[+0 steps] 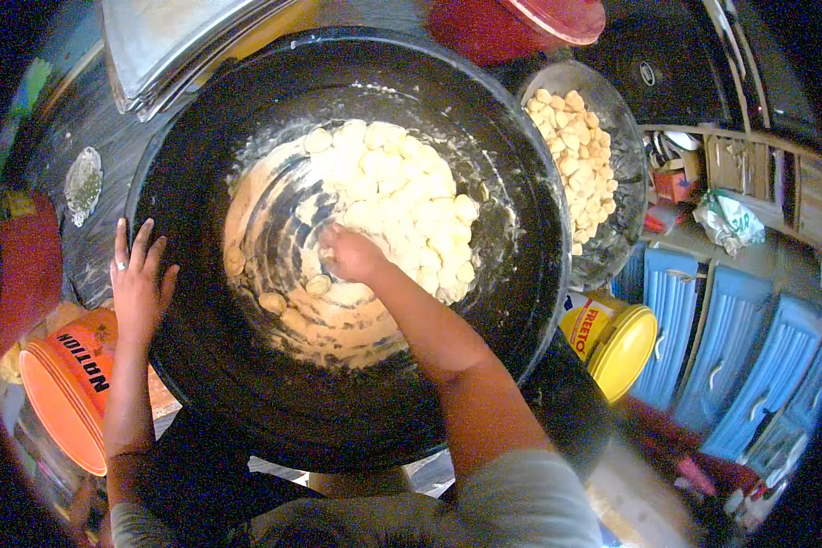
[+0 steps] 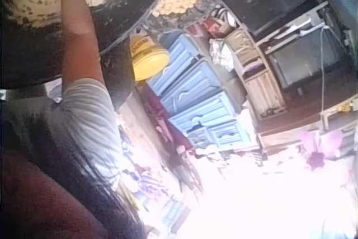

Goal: The person shapes and separates small dough pieces inside a large basin, coats their hands with flour from a bucket, tosses and mixes the dough pieces, and then removes the basin.

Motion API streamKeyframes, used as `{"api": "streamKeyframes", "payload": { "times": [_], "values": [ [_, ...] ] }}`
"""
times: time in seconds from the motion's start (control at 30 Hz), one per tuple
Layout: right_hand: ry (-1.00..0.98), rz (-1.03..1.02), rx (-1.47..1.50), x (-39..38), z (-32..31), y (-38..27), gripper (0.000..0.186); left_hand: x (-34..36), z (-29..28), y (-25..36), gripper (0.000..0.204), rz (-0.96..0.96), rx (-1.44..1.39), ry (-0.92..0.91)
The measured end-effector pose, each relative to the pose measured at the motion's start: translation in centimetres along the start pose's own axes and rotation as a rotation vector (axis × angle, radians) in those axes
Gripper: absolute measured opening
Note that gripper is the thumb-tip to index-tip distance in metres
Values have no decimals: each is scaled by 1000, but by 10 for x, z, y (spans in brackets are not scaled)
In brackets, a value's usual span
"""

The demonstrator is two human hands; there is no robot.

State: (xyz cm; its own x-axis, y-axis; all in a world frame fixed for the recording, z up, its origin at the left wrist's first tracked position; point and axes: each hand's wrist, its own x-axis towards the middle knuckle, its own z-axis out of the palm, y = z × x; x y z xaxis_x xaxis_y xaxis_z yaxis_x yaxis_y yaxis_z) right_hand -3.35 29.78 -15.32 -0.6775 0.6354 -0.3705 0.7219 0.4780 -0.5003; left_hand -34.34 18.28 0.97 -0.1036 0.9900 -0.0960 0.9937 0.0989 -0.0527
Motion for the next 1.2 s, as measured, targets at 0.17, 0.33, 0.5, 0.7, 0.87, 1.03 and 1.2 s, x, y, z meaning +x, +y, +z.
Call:
{"api": "streamKeyframes", "payload": {
  "times": [0.17, 0.33, 0.5, 0.7, 0.87, 1.03, 1.2],
  "values": [
    [331, 166, 126, 42, -37, 6, 33, -1, -3, 1, 38, 13, 3, 15],
    [264, 191, -183, 74, -26, 22, 32, 1, 1, 2, 37, 9, -25, 14],
    [-57, -35, 268, 61, -7, 6, 40, 0, 2, -1, 37, 1, -27, 23],
    [440, 337, -52, 83, -43, 22, 53, -1, -1, -3, 37, 5, -38, 22],
    [185, 215, -446, 84, -36, 38, 36, 2, -2, 2, 37, -10, -56, 18],
    [-213, -11, 53, 50, -18, 12, 33, -6, 1, -7, 36, -15, -55, 6],
    [-193, -46, 399, 36, -21, 5, 33, 0, -3, 0, 35, -15, -68, 5]
  ]
}}
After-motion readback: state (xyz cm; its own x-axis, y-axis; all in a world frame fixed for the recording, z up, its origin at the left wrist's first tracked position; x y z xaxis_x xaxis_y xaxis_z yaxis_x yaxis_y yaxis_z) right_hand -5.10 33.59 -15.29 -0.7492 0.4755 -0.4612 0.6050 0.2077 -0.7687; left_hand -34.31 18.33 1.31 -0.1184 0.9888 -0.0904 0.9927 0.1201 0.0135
